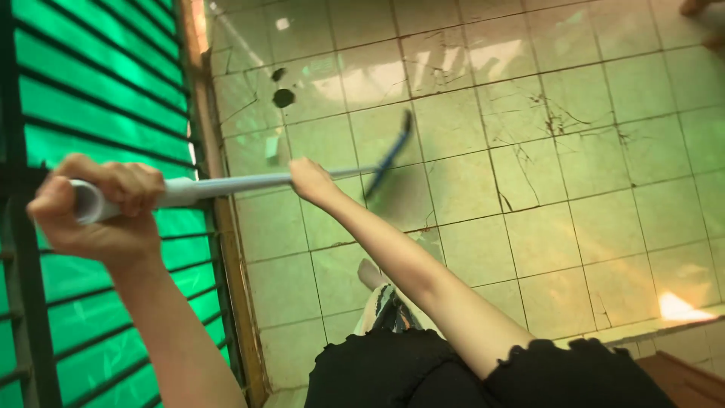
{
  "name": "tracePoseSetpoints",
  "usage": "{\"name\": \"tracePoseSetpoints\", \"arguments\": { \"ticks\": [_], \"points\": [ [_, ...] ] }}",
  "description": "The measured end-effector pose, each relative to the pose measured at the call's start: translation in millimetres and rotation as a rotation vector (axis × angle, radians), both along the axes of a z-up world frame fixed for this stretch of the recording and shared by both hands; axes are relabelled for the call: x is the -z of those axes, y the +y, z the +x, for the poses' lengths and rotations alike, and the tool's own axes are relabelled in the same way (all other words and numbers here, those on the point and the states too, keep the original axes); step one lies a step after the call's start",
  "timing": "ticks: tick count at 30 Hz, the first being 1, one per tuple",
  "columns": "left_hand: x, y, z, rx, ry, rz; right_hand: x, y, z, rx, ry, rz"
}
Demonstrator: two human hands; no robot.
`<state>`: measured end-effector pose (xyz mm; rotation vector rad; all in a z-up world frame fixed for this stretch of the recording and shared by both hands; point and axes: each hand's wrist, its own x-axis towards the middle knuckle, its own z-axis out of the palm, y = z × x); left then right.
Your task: Sweeping a tiled floor with a broom, moving from an entryway into an indoor room.
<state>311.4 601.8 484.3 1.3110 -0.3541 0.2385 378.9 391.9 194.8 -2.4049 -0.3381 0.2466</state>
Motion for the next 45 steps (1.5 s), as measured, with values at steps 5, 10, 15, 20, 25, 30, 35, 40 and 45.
{"name": "tracePoseSetpoints", "arguments": {
  "ticks": [5,10,15,20,25,30,35,40,45],
  "points": [
    [88,-130,34,0.111,0.320,-0.186,138,-190,-75,0.137,0.239,-0.309],
    [262,-328,-7,0.256,0.758,-0.330,133,-400,-199,0.409,0.700,-0.458],
    [329,-519,-101,0.352,1.026,-0.164,165,-544,-320,0.795,0.833,-0.560],
    [340,-672,-190,0.441,1.040,-0.183,112,-612,-364,1.050,0.754,-0.416],
    [340,-606,-134,0.222,0.916,-0.276,266,-596,-365,0.794,0.547,0.250],
    [147,-462,-2,0.069,0.566,-0.180,127,-424,-168,0.637,0.540,1.067],
    [19,-432,48,0.061,0.296,0.081,-29,-349,-29,0.231,0.074,0.380],
    [-5,-446,59,-0.012,0.125,0.166,-47,-321,23,0.167,0.066,0.470],
    [-25,-440,48,-0.052,0.016,0.076,-79,-370,18,0.061,0.000,0.501]
  ]
}}
